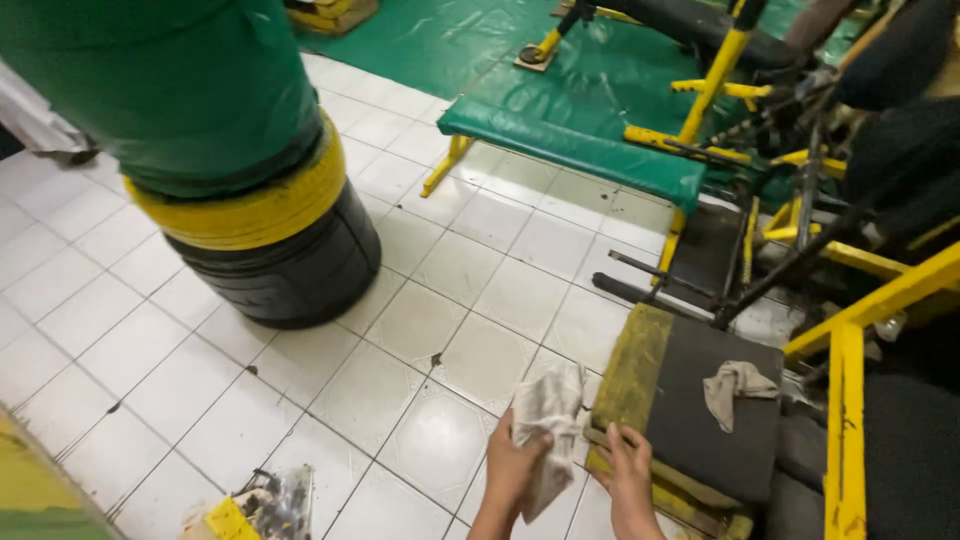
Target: Cleaning various gym equipment and benches with a cloth.
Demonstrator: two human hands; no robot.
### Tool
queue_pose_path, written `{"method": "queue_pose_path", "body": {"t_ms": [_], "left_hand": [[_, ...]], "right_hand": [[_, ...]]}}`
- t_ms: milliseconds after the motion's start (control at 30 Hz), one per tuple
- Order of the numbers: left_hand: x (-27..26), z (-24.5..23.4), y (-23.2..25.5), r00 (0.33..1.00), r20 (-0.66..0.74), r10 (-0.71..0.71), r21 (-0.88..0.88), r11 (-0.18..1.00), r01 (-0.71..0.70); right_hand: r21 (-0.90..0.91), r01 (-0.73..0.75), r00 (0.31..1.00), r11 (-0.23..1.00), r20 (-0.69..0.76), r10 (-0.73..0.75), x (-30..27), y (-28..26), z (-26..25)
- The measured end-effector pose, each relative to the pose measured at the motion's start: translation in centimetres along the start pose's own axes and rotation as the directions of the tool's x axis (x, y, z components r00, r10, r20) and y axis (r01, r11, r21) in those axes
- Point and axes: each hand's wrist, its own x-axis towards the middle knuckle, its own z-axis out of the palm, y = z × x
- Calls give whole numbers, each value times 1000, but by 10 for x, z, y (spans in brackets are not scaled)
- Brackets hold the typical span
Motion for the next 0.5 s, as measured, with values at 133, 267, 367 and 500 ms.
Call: {"method": "queue_pose_path", "body": {"t_ms": [133,267,367,500], "left_hand": [[1,37,5,984,171,-51,21,999,48],[15,58,-4,970,220,-98,21,995,96],[21,64,-11,969,203,-142,-29,988,150],[24,66,-5,941,271,-202,-221,938,266]], "right_hand": [[0,-244,967,970,78,244,-19,-37,-10],[261,-176,952,949,292,96,-7,-29,-20],[193,-44,982,980,188,7,-6,-31,-21],[222,-25,993,975,118,-1,-7,-52,-5]]}}
